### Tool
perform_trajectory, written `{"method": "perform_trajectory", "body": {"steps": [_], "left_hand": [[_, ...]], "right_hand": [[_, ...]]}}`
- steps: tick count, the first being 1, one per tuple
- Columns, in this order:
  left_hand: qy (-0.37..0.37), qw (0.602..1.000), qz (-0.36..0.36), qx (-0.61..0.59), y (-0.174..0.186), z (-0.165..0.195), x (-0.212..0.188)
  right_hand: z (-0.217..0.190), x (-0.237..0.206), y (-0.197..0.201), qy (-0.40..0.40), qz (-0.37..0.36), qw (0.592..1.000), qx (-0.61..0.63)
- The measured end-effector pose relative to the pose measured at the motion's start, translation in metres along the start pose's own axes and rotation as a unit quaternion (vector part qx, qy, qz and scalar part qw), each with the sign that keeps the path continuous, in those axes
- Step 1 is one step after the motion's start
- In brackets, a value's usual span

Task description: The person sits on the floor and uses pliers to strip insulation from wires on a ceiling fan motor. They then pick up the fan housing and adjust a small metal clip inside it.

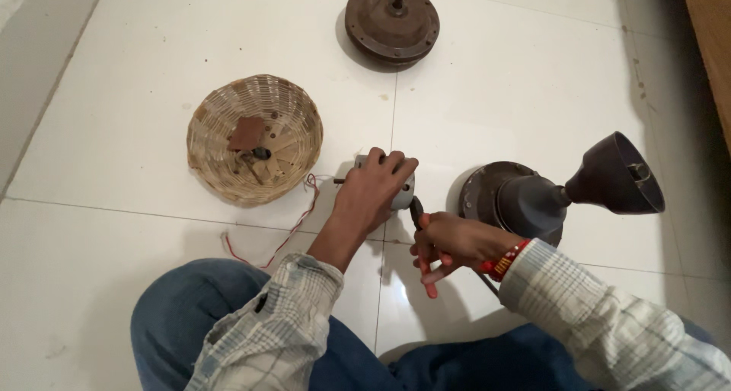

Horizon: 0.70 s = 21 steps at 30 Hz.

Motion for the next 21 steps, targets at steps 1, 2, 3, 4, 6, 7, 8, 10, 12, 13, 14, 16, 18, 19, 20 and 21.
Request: {"method": "perform_trajectory", "body": {"steps": [1, 2, 3, 4, 6, 7, 8, 10, 12, 13, 14, 16, 18, 19, 20, 21], "left_hand": [[-0.002, 1.000, -0.002, 0.022, -0.001, 0.002, -0.002], [-0.004, 0.999, -0.004, 0.044, -0.001, 0.004, -0.004], [-0.004, 0.998, -0.004, 0.067, -0.001, 0.006, -0.005], [-0.003, 0.997, 0.004, 0.073, -0.001, 0.008, -0.006], [-0.001, 0.996, 0.021, 0.086, 0.002, 0.010, -0.007], [0.004, 0.997, 0.008, 0.080, 0.002, 0.011, -0.006], [0.007, 0.997, -0.003, 0.075, 0.002, 0.011, -0.006], [0.007, 0.997, -0.010, 0.070, 0.003, 0.010, -0.005], [0.002, 0.997, -0.004, 0.071, 0.004, 0.009, -0.007], [0.007, 0.999, 0.006, 0.049, 0.004, 0.008, -0.008], [0.011, 0.999, 0.017, 0.026, 0.005, 0.006, -0.008], [0.021, 0.999, 0.027, -0.012, 0.005, 0.005, -0.007], [0.030, 0.999, 0.027, -0.035, 0.006, 0.003, -0.005], [0.034, 0.999, 0.018, -0.032, 0.006, 0.002, -0.005], [0.037, 0.999, 0.009, -0.029, 0.007, 0.002, -0.004], [0.040, 0.999, 0.002, -0.028, 0.007, 0.002, -0.003]], "right_hand": [[0.003, 0.005, 0.000, 0.000, -0.006, 1.000, 0.029], [0.005, 0.009, 0.000, 0.000, -0.013, 0.998, 0.059], [0.008, 0.013, 0.001, 0.003, -0.010, 0.998, 0.059], [0.010, 0.017, 0.000, 0.007, -0.007, 0.998, 0.058], [0.017, 0.022, -0.004, 0.032, 0.005, 0.999, 0.033], [0.023, 0.022, -0.007, 0.050, 0.018, 0.999, 0.008], [0.028, 0.023, -0.010, 0.070, 0.032, 0.997, -0.017], [0.034, 0.028, -0.020, 0.073, 0.084, 0.994, -0.007], [0.038, 0.033, -0.031, 0.089, 0.121, 0.988, 0.020], [0.040, 0.035, -0.036, 0.103, 0.132, 0.985, 0.042], [0.042, 0.035, -0.040, 0.116, 0.145, 0.981, 0.064], [0.046, 0.036, -0.049, 0.123, 0.199, 0.969, 0.086], [0.044, 0.040, -0.053, 0.111, 0.219, 0.961, 0.125], [0.044, 0.042, -0.056, 0.092, 0.210, 0.961, 0.153], [0.046, 0.043, -0.058, 0.072, 0.200, 0.960, 0.181], [0.047, 0.044, -0.060, 0.074, 0.200, 0.958, 0.193]]}}
Point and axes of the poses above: each hand's wrist, its own x-axis towards the middle knuckle, its own y-axis out of the back of the hand, z = x × y, the point moved 2 cm from there along x, towards the middle knuckle, and after that the axes turned 2 degrees about z, right-handed, at the moved point
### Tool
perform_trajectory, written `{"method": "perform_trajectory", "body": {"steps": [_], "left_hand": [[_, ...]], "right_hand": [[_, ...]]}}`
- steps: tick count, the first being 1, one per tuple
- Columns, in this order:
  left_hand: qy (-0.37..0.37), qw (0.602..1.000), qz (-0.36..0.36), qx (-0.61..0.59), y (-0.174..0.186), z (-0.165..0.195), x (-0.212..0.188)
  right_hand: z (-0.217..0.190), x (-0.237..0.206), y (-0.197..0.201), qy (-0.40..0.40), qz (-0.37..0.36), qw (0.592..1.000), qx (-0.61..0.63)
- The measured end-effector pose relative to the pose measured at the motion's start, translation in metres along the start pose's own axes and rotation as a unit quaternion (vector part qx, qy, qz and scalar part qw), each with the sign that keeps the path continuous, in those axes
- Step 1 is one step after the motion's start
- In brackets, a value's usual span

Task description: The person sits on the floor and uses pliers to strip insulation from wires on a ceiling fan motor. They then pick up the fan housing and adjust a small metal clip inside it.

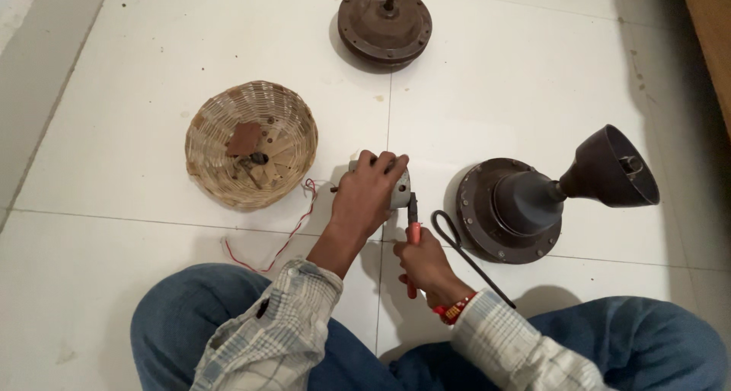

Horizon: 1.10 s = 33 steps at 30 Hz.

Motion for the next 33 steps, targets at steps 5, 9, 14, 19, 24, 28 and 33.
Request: {"method": "perform_trajectory", "body": {"steps": [5, 9, 14, 19, 24, 28, 33], "left_hand": [[-0.004, 1.000, -0.003, -0.019, 0.002, -0.001, 0.000], [-0.004, 1.000, -0.008, -0.007, 0.000, -0.002, -0.001], [-0.014, 1.000, 0.007, -0.006, 0.001, -0.003, 0.000], [-0.002, 0.999, -0.050, 0.001, 0.003, 0.000, -0.002], [0.010, 0.998, -0.066, 0.006, 0.005, 0.001, 0.000], [0.045, 0.989, -0.079, 0.116, -0.004, 0.005, 0.003], [0.049, 0.961, -0.071, 0.263, -0.016, 0.004, 0.007]], "right_hand": [[0.012, 0.008, 0.009, -0.086, -0.009, 0.996, -0.002], [0.015, 0.019, 0.020, -0.086, -0.053, 0.994, 0.027], [0.008, 0.020, 0.019, -0.130, -0.081, 0.988, 0.010], [-0.001, 0.009, 0.017, -0.115, -0.063, 0.991, 0.040], [-0.010, 0.009, 0.016, -0.112, -0.071, 0.988, 0.075], [-0.019, 0.020, 0.017, -0.121, -0.075, 0.988, 0.066], [-0.030, 0.025, 0.026, -0.106, -0.089, 0.990, 0.032]]}}
Point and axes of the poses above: each hand's wrist, its own x-axis towards the middle knuckle, its own y-axis out of the back of the hand, z = x × y, the point moved 2 cm from there along x, towards the middle knuckle, and after that the axes turned 2 degrees about z, right-handed, at the moved point
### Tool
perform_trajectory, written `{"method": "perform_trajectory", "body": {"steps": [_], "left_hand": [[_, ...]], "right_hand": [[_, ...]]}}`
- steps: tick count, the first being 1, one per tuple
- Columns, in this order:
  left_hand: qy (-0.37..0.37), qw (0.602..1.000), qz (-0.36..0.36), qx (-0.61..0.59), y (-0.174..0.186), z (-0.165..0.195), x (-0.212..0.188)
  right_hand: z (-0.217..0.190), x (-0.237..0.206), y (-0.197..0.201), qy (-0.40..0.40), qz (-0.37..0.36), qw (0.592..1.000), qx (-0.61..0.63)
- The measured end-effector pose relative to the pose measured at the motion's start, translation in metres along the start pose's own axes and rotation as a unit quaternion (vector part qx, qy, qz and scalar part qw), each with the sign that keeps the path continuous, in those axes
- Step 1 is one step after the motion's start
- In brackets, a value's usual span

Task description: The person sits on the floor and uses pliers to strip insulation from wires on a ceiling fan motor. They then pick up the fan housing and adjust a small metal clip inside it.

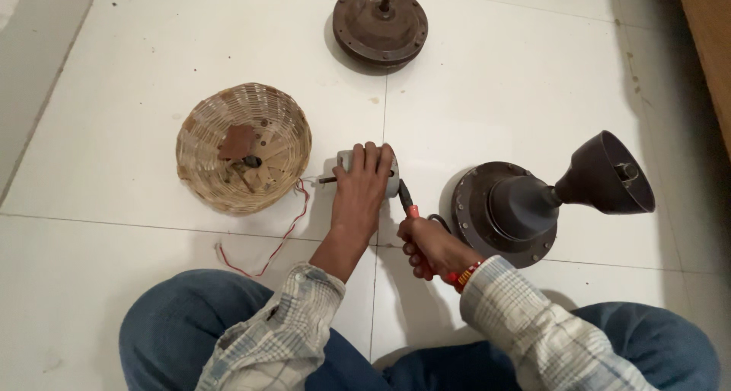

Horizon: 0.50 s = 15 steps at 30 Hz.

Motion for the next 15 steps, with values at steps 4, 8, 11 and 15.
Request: {"method": "perform_trajectory", "body": {"steps": [4, 8, 11, 15], "left_hand": [[0.003, 1.000, -0.024, -0.005, -0.003, 0.001, 0.005], [0.009, 1.000, 0.008, -0.002, 0.000, -0.001, 0.005], [0.005, 1.000, 0.014, 0.008, 0.001, -0.002, 0.006], [-0.022, 0.999, 0.023, 0.034, -0.001, -0.005, 0.009]], "right_hand": [[-0.006, -0.006, 0.000, 0.007, 0.007, 0.999, -0.033], [-0.007, -0.010, -0.001, -0.014, 0.018, 0.997, -0.073], [-0.005, -0.008, 0.000, 0.003, 0.014, 0.997, -0.081], [-0.001, 0.001, -0.003, -0.003, 0.004, 1.000, -0.021]]}}
Point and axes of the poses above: each hand's wrist, its own x-axis towards the middle knuckle, its own y-axis out of the back of the hand, z = x × y, the point moved 2 cm from there along x, towards the middle knuckle, and after that the axes turned 2 degrees about z, right-handed, at the moved point
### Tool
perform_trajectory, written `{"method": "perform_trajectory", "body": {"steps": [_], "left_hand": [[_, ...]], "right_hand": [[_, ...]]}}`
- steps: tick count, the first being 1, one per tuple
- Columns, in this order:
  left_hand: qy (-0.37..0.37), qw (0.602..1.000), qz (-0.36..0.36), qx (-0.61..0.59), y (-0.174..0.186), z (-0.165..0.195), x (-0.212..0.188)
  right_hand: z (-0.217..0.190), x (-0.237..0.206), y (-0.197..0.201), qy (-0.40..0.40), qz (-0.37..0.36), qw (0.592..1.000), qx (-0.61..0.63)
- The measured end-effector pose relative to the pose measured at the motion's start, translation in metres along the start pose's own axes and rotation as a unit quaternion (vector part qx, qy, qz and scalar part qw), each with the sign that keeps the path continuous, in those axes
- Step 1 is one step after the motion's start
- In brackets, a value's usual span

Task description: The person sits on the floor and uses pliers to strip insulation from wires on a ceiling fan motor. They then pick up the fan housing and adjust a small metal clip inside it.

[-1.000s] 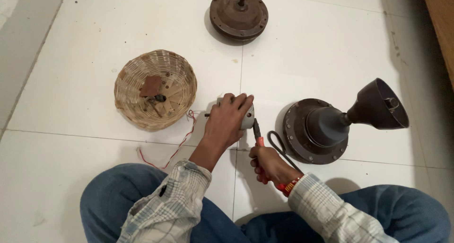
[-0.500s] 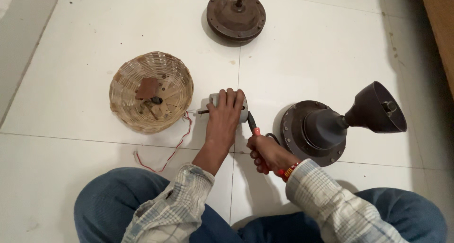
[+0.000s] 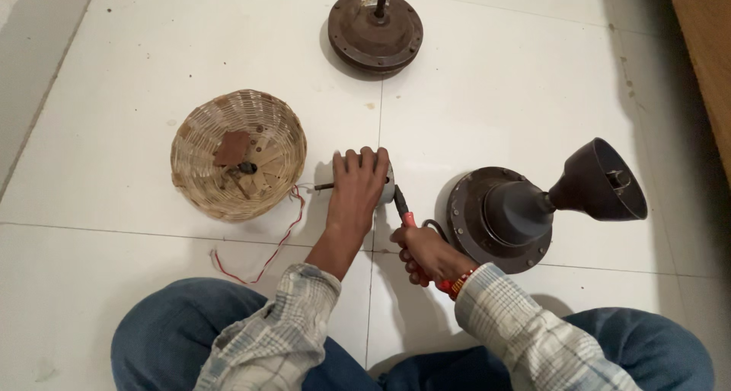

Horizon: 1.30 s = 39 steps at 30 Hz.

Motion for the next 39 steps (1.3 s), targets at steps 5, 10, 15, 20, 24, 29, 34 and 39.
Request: {"method": "perform_trajectory", "body": {"steps": [5, 10, 15, 20, 24, 29, 34, 39], "left_hand": [[-0.033, 0.999, -0.024, 0.005, -0.010, -0.004, 0.008], [-0.050, 0.997, -0.039, -0.033, -0.015, -0.010, 0.019], [-0.064, 0.982, -0.107, -0.141, -0.014, -0.025, 0.036], [-0.085, 0.964, -0.142, -0.207, -0.012, -0.037, 0.047], [-0.088, 0.957, -0.142, -0.239, -0.009, -0.045, 0.054], [-0.092, 0.945, -0.202, -0.242, -0.007, -0.056, 0.067], [-0.095, 0.936, -0.224, -0.255, -0.002, -0.062, 0.070], [-0.062, 0.922, -0.252, -0.289, -0.004, -0.067, 0.068]], "right_hand": [[0.004, 0.003, 0.000, -0.011, 0.003, 0.999, 0.030], [0.002, 0.002, 0.001, -0.003, -0.003, 0.999, 0.037], [-0.005, 0.010, -0.005, 0.005, 0.000, 0.998, 0.055], [-0.007, 0.015, -0.006, 0.017, -0.007, 0.998, 0.063], [-0.011, 0.020, -0.006, 0.042, 0.018, 0.999, 0.026], [-0.009, 0.027, -0.009, 0.095, 0.012, 0.994, 0.048], [-0.005, 0.041, -0.013, 0.148, 0.002, 0.988, 0.054], [-0.007, 0.045, -0.007, 0.170, 0.003, 0.985, 0.038]]}}
Point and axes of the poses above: each hand's wrist, its own x-axis towards the middle knuckle, its own y-axis out of the back of the hand, z = x × y, the point moved 2 cm from there along x, towards the middle knuckle, and after that the axes turned 2 degrees about z, right-handed, at the moved point
